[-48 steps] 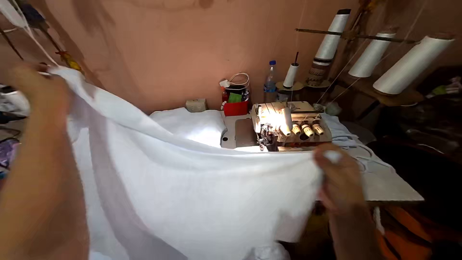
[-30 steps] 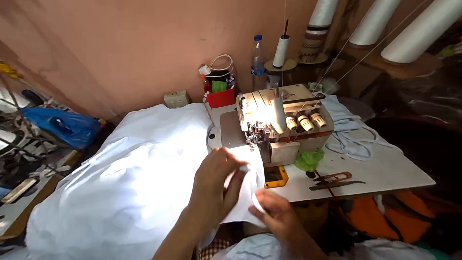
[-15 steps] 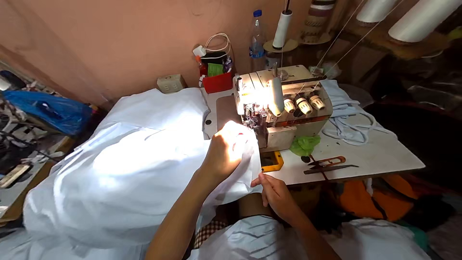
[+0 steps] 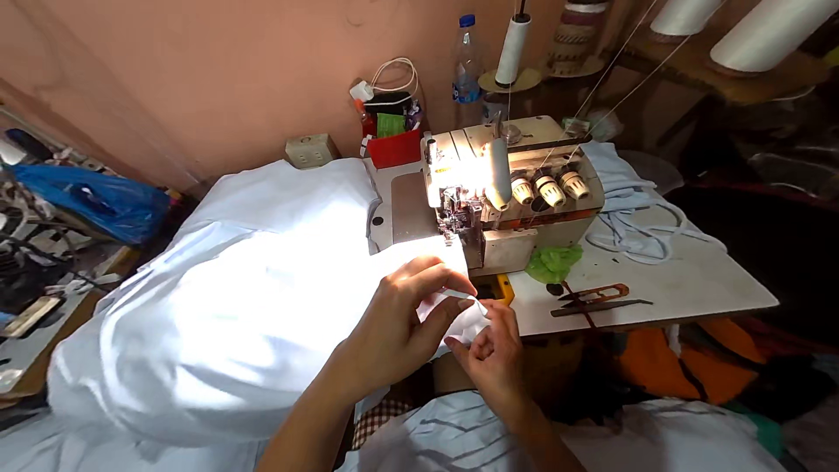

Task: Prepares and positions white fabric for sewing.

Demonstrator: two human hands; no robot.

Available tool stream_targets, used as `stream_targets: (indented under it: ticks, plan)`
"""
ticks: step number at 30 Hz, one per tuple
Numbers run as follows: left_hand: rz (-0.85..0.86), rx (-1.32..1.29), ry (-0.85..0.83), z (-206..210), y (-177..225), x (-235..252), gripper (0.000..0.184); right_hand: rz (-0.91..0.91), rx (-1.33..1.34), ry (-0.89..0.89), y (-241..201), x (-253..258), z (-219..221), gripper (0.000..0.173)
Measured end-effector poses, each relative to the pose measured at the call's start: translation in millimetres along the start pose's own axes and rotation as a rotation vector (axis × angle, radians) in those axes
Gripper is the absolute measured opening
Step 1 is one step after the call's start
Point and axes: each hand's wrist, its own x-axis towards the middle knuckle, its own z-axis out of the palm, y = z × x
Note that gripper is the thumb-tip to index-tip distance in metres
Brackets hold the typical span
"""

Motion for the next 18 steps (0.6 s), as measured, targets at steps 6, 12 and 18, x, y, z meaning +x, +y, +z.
stream_targets:
  ticks: [6, 12, 18]
  plan:
    - [0.039, 0.038, 0.072, 4, 4, -5, 0.021, -0.022, 0.227, -0.116, -6, -22, -8, 0.018]
    - [-0.057, 0.298, 0.224, 22, -20, 5, 0.016, 0.039, 0.075, -0.014, 1, -22, -19, 0.019]
    - [-0.160, 0.209, 0.200, 43, -57, 27, 0.009, 0.474, 0.346, -0.258, 6, -1, -28, 0.033]
